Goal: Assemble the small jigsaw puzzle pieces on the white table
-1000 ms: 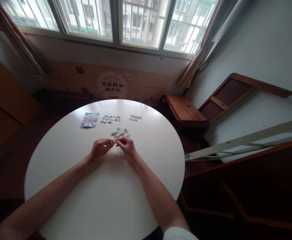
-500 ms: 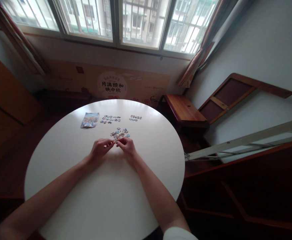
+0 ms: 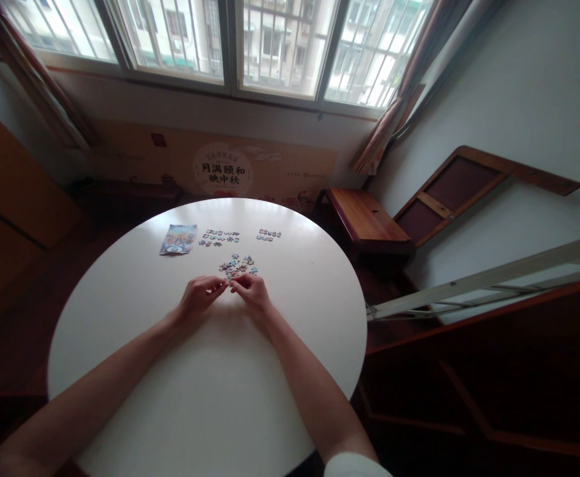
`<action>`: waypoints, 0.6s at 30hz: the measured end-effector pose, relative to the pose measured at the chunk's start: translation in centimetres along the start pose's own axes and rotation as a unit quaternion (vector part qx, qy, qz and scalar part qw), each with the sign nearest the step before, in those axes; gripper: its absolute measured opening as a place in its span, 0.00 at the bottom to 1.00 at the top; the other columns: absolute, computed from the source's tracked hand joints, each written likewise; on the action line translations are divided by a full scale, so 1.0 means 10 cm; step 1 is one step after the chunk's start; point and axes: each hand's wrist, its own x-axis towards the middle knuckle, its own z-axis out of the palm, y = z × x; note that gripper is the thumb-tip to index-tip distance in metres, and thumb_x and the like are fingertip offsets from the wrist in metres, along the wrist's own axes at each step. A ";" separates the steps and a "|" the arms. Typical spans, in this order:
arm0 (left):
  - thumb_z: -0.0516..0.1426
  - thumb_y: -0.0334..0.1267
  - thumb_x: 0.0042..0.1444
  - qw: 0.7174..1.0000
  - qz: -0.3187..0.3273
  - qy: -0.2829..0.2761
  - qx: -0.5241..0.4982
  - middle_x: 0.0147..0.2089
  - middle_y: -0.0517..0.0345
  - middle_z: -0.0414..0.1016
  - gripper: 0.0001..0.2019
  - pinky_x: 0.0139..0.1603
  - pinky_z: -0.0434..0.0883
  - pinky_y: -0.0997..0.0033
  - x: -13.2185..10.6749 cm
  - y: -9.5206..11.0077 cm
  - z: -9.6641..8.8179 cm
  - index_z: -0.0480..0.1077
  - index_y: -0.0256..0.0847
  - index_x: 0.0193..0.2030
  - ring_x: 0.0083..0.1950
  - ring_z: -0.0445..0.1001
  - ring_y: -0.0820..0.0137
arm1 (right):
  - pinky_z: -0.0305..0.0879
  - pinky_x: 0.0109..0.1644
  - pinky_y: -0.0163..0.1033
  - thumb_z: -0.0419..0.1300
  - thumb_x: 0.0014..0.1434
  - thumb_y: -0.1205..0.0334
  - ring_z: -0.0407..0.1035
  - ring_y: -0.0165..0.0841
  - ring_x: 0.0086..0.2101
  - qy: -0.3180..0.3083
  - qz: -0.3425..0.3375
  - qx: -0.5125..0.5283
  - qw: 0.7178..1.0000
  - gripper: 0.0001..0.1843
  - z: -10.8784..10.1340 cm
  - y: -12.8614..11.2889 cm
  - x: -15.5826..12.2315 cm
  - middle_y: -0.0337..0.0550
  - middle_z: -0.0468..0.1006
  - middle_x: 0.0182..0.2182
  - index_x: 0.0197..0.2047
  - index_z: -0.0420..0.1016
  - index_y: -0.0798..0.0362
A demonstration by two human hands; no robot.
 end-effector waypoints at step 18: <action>0.54 0.42 0.60 1.000 -0.014 -0.017 -0.018 0.26 0.58 0.75 0.12 0.30 0.65 0.78 -0.01 0.00 0.01 0.74 0.40 0.32 0.26 0.70 0.75 | 0.69 0.31 0.36 0.66 0.47 0.53 0.73 0.32 0.25 0.002 0.001 0.002 1.000 0.14 0.00 -0.01 0.00 0.43 0.79 0.24 0.31 0.77 0.55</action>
